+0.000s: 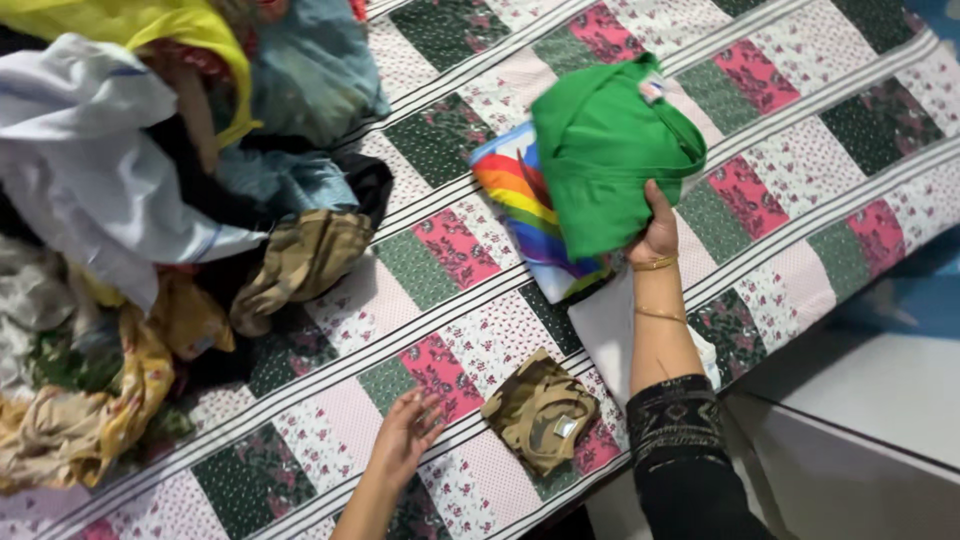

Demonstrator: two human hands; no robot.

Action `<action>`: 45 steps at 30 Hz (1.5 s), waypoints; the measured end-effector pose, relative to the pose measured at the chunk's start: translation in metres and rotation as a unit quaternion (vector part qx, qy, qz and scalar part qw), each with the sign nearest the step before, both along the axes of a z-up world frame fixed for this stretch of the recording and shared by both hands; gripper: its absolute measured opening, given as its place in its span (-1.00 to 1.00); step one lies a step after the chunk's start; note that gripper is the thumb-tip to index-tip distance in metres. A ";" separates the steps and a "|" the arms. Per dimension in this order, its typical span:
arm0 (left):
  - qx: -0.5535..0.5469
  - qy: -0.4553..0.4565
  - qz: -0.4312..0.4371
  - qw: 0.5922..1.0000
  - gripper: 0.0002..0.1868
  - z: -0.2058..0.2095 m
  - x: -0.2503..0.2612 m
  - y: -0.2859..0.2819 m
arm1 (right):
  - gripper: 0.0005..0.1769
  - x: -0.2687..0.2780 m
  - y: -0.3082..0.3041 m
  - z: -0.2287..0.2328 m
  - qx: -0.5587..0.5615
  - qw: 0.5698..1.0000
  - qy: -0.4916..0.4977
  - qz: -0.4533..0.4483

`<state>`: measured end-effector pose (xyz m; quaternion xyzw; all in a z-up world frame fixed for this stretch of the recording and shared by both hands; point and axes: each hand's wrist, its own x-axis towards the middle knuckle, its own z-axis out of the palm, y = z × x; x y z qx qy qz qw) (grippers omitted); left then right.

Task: The person folds several garments on a bed, including a green shirt, a camouflage-patterned item, and a yellow floral dress. They smooth and align each piece before folding it into a compact shape and placing it aside.

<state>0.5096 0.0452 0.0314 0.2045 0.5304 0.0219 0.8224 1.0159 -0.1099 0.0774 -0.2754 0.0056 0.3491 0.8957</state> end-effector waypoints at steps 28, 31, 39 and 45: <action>0.185 0.078 0.152 0.968 -0.73 -0.042 -0.128 0.073 | -0.36 -0.318 0.277 -0.023 -0.392 0.590 -0.705 0.030; 0.182 0.092 0.186 0.961 -0.72 -0.035 -0.164 0.057 | -0.65 -0.316 0.334 -0.015 -0.390 0.369 -0.843 -0.023; 0.179 0.071 0.123 0.973 -0.64 0.007 -0.204 0.003 | -0.88 -0.374 0.272 -0.026 -0.447 0.502 -0.676 0.302; 0.008 -0.046 0.114 0.992 -0.25 0.031 -0.189 -0.002 | -0.75 -0.456 0.137 0.085 -0.306 0.608 -0.606 0.411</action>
